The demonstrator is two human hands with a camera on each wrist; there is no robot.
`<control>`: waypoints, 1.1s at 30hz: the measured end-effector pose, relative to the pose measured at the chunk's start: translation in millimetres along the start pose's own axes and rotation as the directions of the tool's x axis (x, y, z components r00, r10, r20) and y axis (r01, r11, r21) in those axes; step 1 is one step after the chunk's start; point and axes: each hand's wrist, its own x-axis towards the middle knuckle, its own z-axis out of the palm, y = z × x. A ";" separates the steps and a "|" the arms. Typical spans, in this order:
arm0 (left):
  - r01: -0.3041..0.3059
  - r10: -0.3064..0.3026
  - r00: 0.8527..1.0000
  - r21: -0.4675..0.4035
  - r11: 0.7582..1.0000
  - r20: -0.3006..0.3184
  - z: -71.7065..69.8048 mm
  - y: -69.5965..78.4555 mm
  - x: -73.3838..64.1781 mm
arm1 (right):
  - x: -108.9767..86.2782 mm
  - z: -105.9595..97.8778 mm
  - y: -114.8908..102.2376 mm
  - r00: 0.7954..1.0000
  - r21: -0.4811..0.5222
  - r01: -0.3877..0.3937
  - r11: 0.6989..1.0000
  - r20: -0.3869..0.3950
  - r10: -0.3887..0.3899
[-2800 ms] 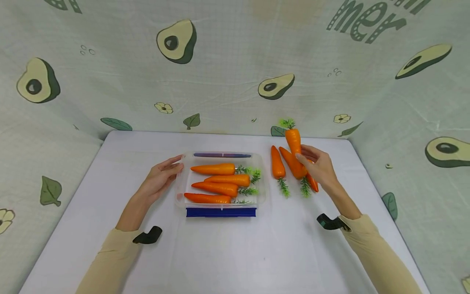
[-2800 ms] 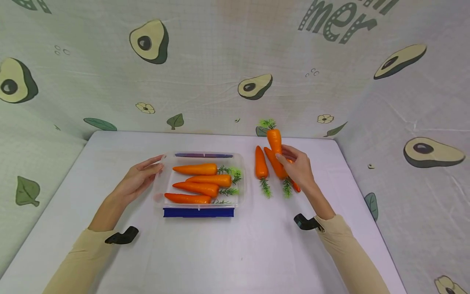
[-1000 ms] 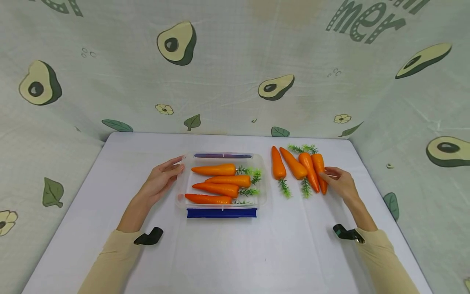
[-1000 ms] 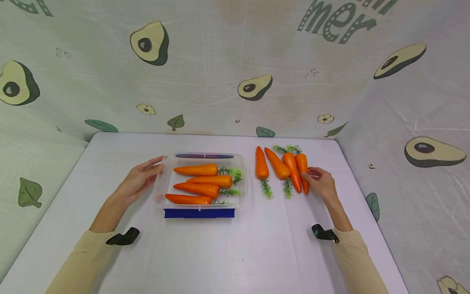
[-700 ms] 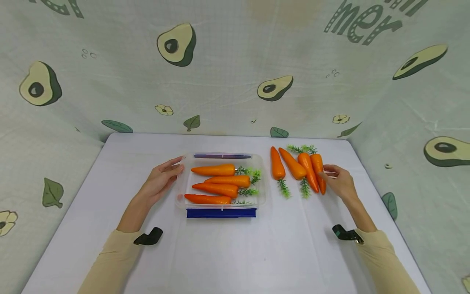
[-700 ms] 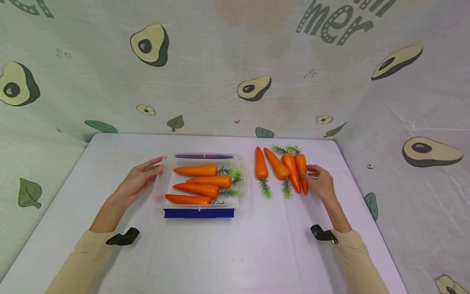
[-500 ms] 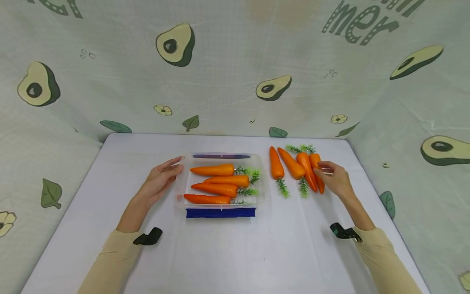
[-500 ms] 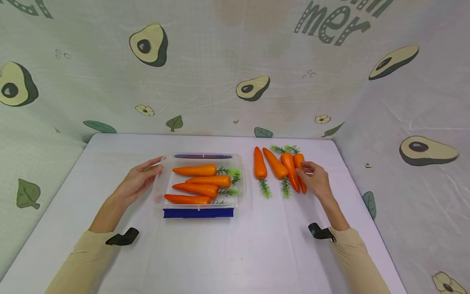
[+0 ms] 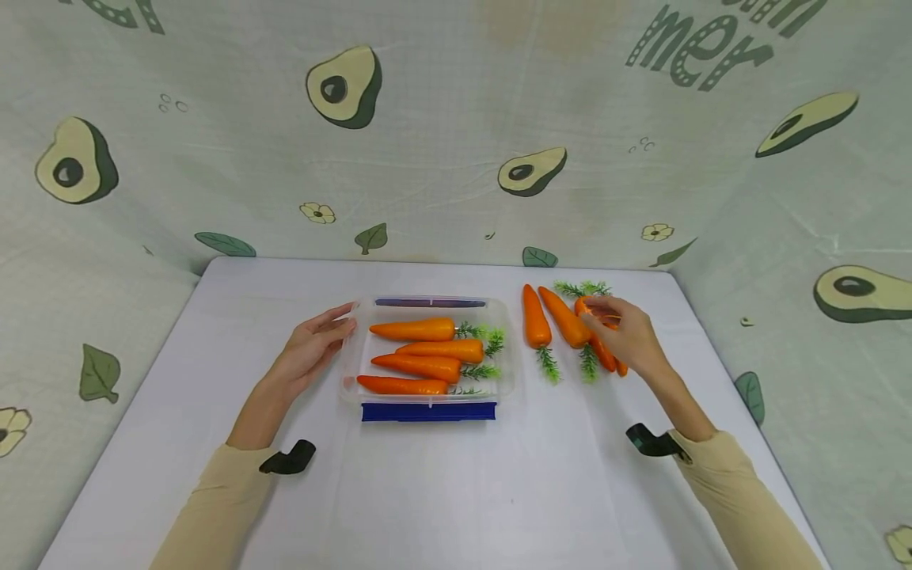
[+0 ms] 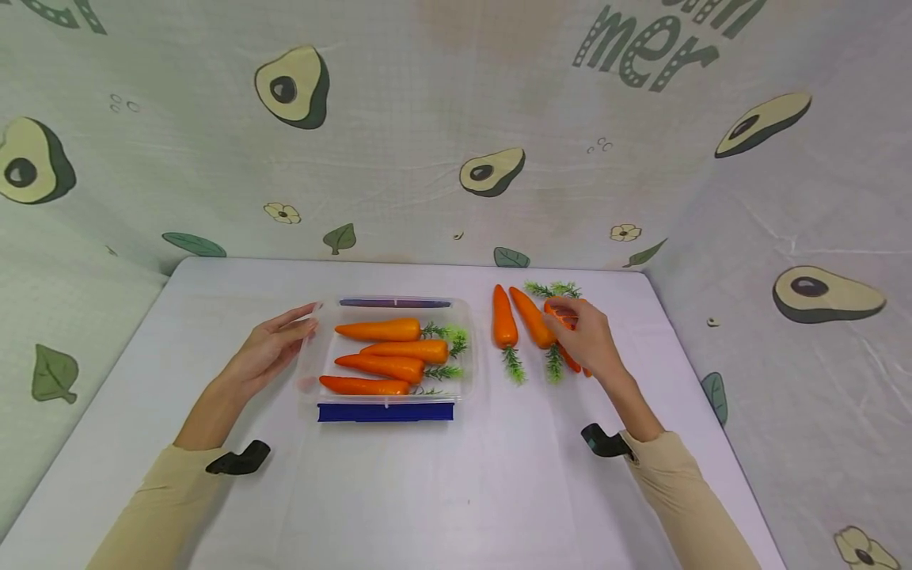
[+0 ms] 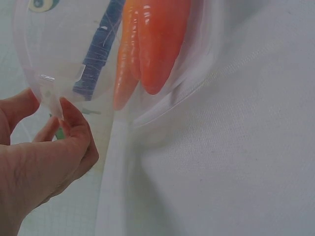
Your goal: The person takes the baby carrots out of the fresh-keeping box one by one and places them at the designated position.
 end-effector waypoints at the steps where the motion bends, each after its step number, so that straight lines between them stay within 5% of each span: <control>1: 0.002 -0.002 1.000 0.000 1.000 -0.001 0.1 0.0 0.1 | 1.2 1.3 -3.3 1.000 0.005 0.016 1.000 0.004 -0.016; 15: 0.011 -0.012 1.000 -0.007 1.000 -0.013 0.9 1.1 1.8 | 18.9 29.3 -47.7 0.979 0.060 0.196 0.979 0.049 -0.199; 33: 0.021 -0.021 1.000 -0.003 1.000 -0.023 0.3 -1.5 3.2 | 28.8 78.9 -86.5 0.891 0.055 0.396 0.917 0.219 -0.398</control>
